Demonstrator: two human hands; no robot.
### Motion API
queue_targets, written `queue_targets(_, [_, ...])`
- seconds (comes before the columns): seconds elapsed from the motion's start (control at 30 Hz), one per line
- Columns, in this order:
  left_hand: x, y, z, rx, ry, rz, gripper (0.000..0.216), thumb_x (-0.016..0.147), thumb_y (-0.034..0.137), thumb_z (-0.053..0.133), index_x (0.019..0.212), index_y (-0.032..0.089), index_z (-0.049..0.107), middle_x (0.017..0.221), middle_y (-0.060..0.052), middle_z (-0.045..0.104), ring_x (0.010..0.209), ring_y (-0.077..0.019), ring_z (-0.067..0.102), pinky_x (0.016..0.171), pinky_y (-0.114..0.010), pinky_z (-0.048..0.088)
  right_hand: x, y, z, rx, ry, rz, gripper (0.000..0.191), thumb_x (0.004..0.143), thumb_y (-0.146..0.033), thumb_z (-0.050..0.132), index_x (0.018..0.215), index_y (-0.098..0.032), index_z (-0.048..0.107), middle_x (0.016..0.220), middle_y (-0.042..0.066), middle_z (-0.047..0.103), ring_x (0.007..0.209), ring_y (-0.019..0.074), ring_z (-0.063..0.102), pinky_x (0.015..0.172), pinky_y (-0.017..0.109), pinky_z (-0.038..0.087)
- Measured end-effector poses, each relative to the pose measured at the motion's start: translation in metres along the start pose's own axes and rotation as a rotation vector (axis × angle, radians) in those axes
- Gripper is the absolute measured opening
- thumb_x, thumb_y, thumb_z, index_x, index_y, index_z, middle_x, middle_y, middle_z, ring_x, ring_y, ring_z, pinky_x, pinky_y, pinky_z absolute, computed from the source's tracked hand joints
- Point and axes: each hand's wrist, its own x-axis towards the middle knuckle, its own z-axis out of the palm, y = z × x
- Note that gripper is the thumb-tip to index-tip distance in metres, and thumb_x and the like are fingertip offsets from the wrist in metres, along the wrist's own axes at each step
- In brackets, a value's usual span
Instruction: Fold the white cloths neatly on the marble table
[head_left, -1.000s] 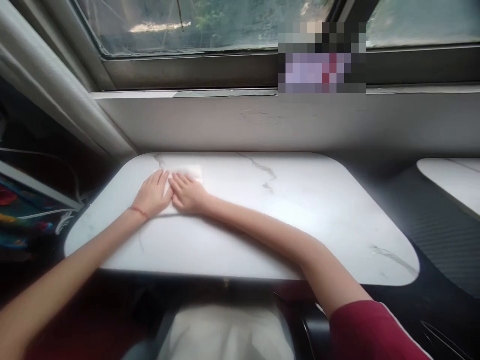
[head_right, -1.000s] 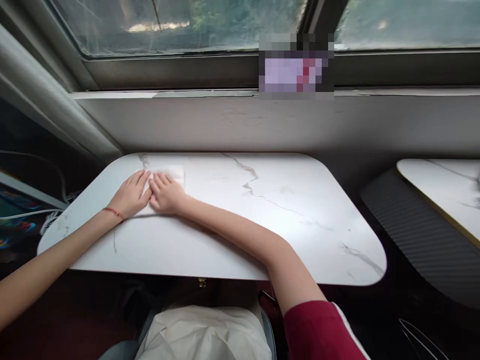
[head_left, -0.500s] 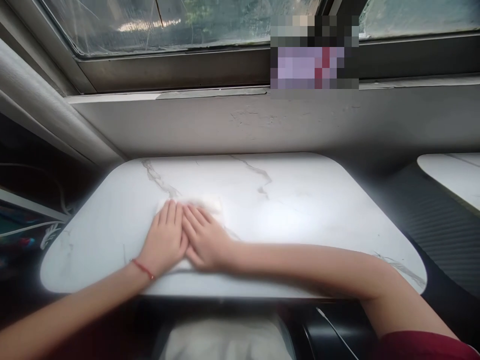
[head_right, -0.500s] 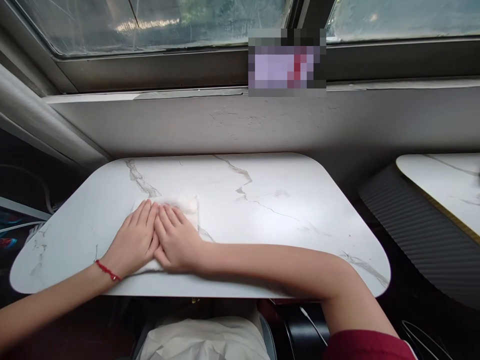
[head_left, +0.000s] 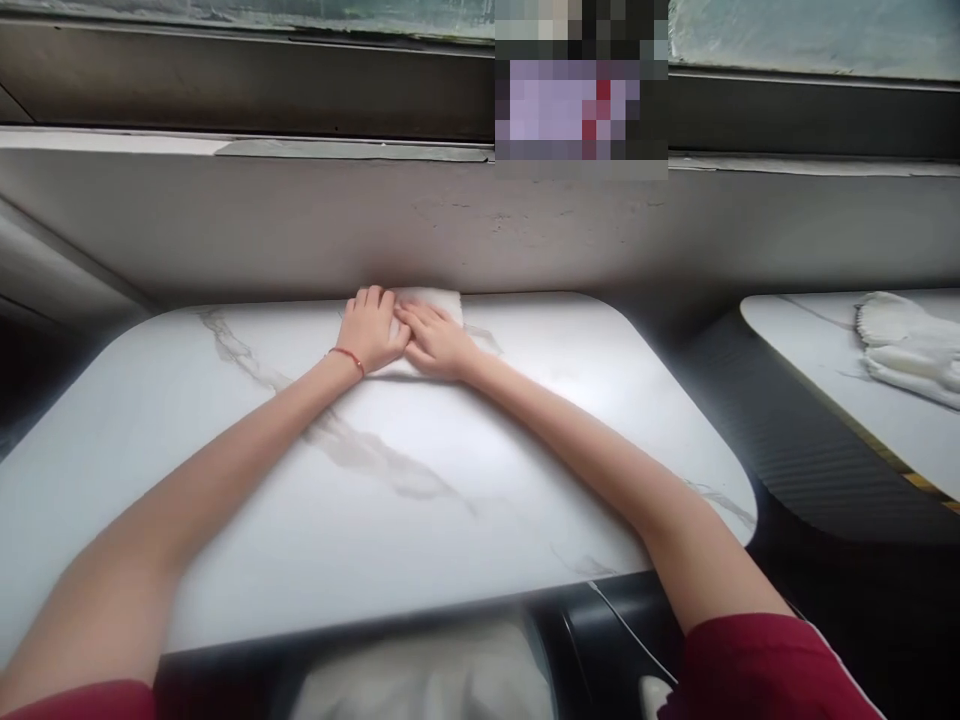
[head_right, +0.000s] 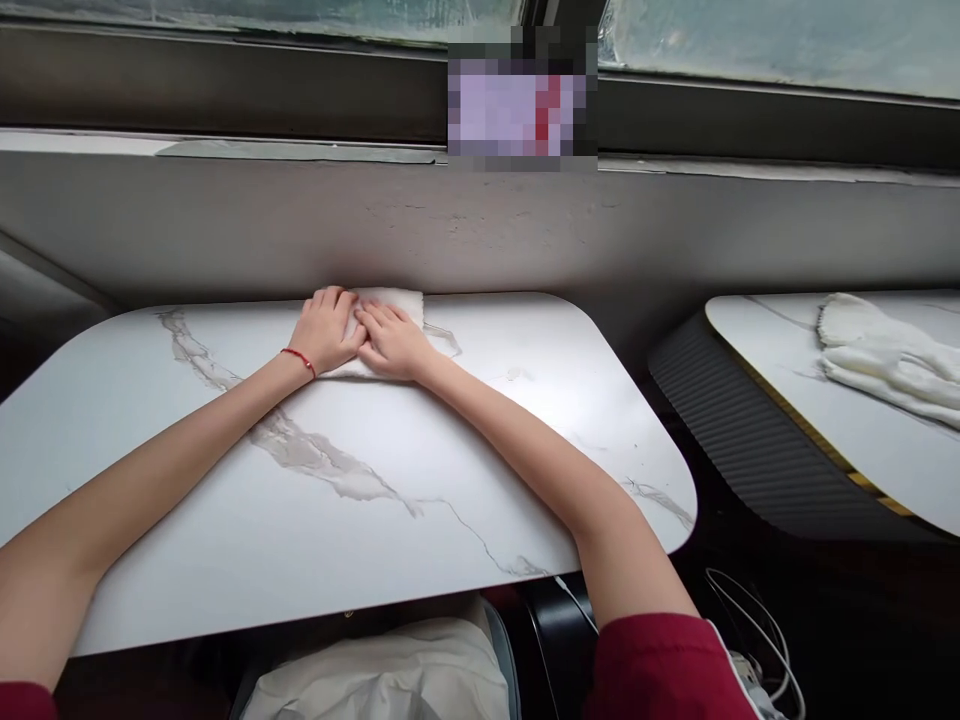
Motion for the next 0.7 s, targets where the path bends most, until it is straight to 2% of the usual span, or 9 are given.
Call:
queue_targets(0.2, [0.016,0.005,0.006,-0.039,0.013,-0.029,0.038,0.09,0.035,0.052,0.117,0.01,0.061,0.123,-0.021,0.06,0.121,-0.0406,0.054,0.101,-0.05,0.043,0.001,0.024,-0.002,0.058,-0.009,-0.014,0.061,0.093,-0.032,0.039,0.146,-0.003,0.049,0.157,0.02,0.045,0.148,0.0304,0.039,0.122,0.054,0.03])
queue_targets(0.43, [0.01,0.004,0.005,-0.043,-0.026,-0.018,0.04,0.093,0.033,0.046,0.123,0.01,0.059,0.129,-0.02,0.059,0.124,-0.0361,0.053,0.104,-0.046,0.04,-0.004,0.022,0.0,0.056,-0.006,0.011,0.061,0.093,-0.03,0.035,0.149,-0.008,0.046,0.159,0.017,0.042,0.15,0.0307,0.036,0.124,0.056,0.027])
queue_targets(0.7, [0.005,0.006,0.003,-0.046,-0.04,-0.005,0.045,0.094,0.033,0.043,0.128,0.008,0.058,0.134,-0.021,0.058,0.125,-0.0342,0.053,0.107,-0.045,0.039,-0.007,0.013,-0.003,0.017,-0.027,0.059,0.063,0.092,-0.029,0.034,0.149,-0.005,0.045,0.16,0.018,0.042,0.15,0.0289,0.036,0.125,0.051,0.026])
